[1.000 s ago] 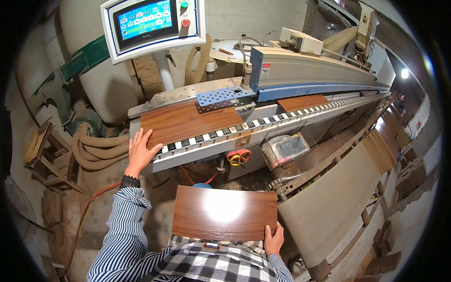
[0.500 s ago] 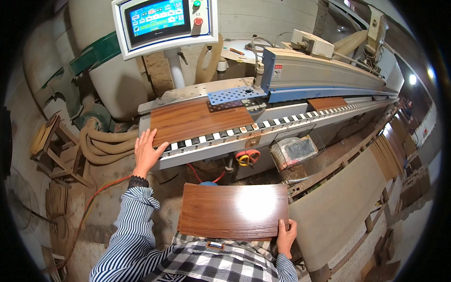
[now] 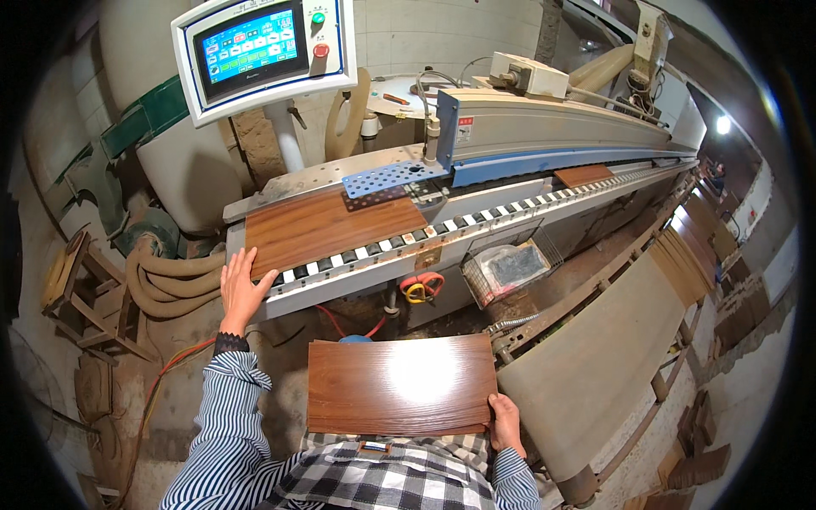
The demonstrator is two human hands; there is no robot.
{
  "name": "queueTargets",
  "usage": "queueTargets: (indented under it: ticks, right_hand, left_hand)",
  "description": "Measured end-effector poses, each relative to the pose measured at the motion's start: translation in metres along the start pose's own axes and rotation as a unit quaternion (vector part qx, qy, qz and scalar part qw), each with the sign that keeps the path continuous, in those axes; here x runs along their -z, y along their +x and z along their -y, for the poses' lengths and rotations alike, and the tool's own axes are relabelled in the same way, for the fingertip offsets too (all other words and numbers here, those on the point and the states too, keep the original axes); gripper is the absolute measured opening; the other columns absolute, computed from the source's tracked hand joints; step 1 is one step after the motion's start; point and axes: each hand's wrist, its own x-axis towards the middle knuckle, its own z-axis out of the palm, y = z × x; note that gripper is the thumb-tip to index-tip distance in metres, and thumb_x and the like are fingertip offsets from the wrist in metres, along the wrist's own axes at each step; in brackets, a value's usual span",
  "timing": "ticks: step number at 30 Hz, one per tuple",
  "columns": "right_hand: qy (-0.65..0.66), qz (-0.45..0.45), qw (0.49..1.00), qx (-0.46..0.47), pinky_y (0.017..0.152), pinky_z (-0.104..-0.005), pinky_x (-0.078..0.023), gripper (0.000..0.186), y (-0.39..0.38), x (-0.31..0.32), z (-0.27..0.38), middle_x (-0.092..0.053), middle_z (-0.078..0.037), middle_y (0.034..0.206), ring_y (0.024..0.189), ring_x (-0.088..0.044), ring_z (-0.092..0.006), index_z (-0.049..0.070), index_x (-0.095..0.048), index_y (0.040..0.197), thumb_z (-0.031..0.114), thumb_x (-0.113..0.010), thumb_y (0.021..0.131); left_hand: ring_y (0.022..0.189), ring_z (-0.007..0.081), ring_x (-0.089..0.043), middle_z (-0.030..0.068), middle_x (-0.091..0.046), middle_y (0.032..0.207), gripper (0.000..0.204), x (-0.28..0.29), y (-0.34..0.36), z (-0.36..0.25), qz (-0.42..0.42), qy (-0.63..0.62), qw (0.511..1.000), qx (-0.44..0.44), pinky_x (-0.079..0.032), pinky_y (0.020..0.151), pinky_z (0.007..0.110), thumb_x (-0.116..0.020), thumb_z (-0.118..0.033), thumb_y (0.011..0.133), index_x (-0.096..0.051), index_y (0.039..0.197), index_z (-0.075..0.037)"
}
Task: The person feeds rectangular wooden panels onto a conveyor belt sander, guiding them through the machine. They retrieve finished panels from the output end and stack them nearby.
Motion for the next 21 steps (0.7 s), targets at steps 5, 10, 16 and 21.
queueTargets:
  ticks: [5,10,16,21]
  right_hand:
    - [0.001,0.003,1.0,0.004,0.061,-0.0275,-0.053,0.02,-0.0013,-0.0021,0.0009,-0.066,-0.001,0.09,0.075,-0.063,-0.0121,0.006,-0.062,0.105,0.022,-0.056,0.096]
    - [0.009,0.002,1.0,0.01,0.064,-0.0286,-0.053,0.019,0.0014,-0.0009,-0.0028,-0.066,-0.001,0.09,0.076,-0.063,-0.0126,0.006,-0.062,0.106,0.021,-0.055,0.096]
    - [0.005,-0.005,1.0,0.002,0.064,-0.0285,-0.053,0.018,0.0001,-0.0027,-0.001,-0.066,-0.001,0.09,0.076,-0.063,-0.0121,0.006,-0.062,0.105,0.02,-0.056,0.096]
    - [0.002,-0.003,1.0,0.002,0.063,-0.0276,-0.053,0.018,0.0001,-0.0015,-0.0023,-0.066,0.0,0.091,0.077,-0.063,-0.0116,0.007,-0.062,0.106,0.021,-0.056,0.096]
  left_hand:
    - [0.141,0.0303,-0.031,0.0171,-0.039,0.149,0.071,-0.0002,-0.0003,0.0018,-0.002,0.017,1.0,-0.007,-0.018,0.117,0.044,-0.063,-0.052,0.084,-0.048,0.14,-0.011]
    - [0.142,0.0317,-0.03,0.0185,-0.038,0.15,0.072,-0.0021,-0.0001,0.0061,0.0,-0.003,1.0,-0.016,-0.016,0.117,0.045,-0.063,-0.053,0.084,-0.048,0.14,-0.011]
    - [0.142,0.0324,-0.029,0.019,-0.037,0.15,0.071,-0.0009,0.0,0.0081,0.01,-0.023,1.0,-0.017,-0.014,0.117,0.046,-0.063,-0.052,0.084,-0.048,0.141,-0.011]
    - [0.142,0.0329,-0.028,0.019,-0.037,0.15,0.069,-0.0003,0.0004,0.0106,0.016,-0.034,0.999,-0.021,-0.015,0.117,0.045,-0.062,-0.051,0.086,-0.047,0.141,-0.011]
